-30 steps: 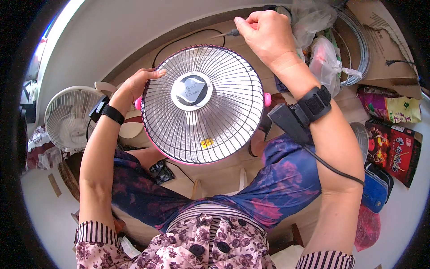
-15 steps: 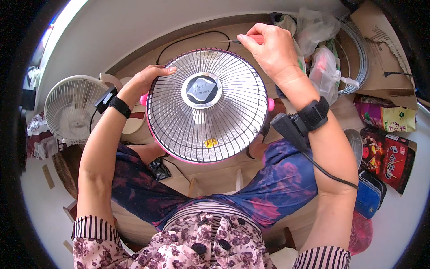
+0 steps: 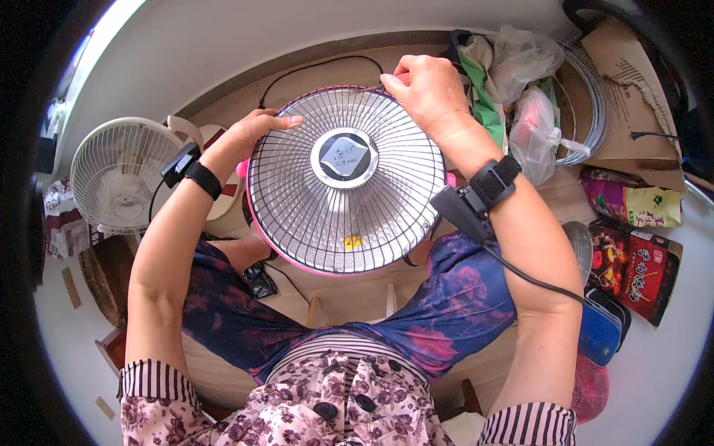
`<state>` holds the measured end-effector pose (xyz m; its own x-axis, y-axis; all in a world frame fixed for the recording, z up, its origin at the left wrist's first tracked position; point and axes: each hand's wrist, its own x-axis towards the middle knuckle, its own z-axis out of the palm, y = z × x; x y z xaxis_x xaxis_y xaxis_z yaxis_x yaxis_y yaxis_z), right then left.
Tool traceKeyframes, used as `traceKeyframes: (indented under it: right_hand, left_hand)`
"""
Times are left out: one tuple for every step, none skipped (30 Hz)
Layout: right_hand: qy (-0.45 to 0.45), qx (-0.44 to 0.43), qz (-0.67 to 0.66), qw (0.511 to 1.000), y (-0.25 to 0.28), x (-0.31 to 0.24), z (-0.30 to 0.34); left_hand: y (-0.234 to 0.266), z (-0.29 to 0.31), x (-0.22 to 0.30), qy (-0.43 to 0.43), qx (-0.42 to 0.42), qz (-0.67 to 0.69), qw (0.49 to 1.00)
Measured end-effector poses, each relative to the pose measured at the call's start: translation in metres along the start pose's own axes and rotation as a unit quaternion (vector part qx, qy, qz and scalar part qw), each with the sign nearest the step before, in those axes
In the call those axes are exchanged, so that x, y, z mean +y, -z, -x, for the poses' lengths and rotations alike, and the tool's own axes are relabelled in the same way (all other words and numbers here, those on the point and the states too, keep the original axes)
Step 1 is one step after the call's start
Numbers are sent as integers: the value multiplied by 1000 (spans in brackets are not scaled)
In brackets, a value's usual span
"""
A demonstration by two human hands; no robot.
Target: The person uses a tool and their hands to attach and secure the guard along the outer rim of an electric heater.
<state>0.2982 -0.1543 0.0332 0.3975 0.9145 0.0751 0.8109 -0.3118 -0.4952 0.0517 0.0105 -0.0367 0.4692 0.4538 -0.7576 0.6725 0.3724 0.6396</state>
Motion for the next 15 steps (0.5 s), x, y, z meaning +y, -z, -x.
traceKeyframes:
  right_hand:
    - [-1, -1, 2, 1000, -2, 1, -1]
    - [-1, -7, -7, 1000, -4, -1, -2]
    - [-2, -14, -17, 1000, -6, -4, -4]
    - [0, -15, -18, 1000, -8, -7, -5]
    - [-4, -33, 5, 999, -10, -9, -6]
    - [-8, -52, 28, 998, -11, -11, -6]
    - [-10, -53, 28, 998, -15, -10, -8]
    - [5, -52, 31, 998, -19, -9, -10]
    - [19, -50, 33, 998, -22, -9, -11]
    - [19, -50, 34, 998, -25, -7, -11]
    - [26, -41, 40, 998, -29, -11, -11]
    - [33, -32, 46, 998, -31, -14, -12]
    - [34, -33, 45, 998, -33, -16, -11]
    - [32, -39, 57, 997, -34, -20, -11]
    - [31, -44, 69, 996, -35, -23, -11]
  left_hand:
    - [0, -5, -2, 0, -2, 1, 1000]
    - [2, -8, -5, 0, 2, -15, 1000]
    - [5, -10, -8, -1, 6, -31, 999]
    - [7, -11, -11, 1, 8, -30, 1000]
    - [6, -10, -9, -1, 8, -37, 999]
    - [5, -8, -7, -2, 8, -45, 999]
    - [5, -6, -5, -1, 7, -44, 999]
    - [7, -4, -4, 0, -14, -28, 1000]
    - [8, -3, -3, 0, -36, -12, 999]
    - [7, -5, -4, 0, -36, -11, 999]
    - [7, -7, -6, 3, -38, -9, 999]
    - [8, -9, -8, 5, -39, -7, 999]
    - [10, -10, -10, 6, -38, -5, 999]
    - [8, -11, -10, -2, -30, 4, 1000]
    - [6, -11, -9, -11, -22, 13, 1000]
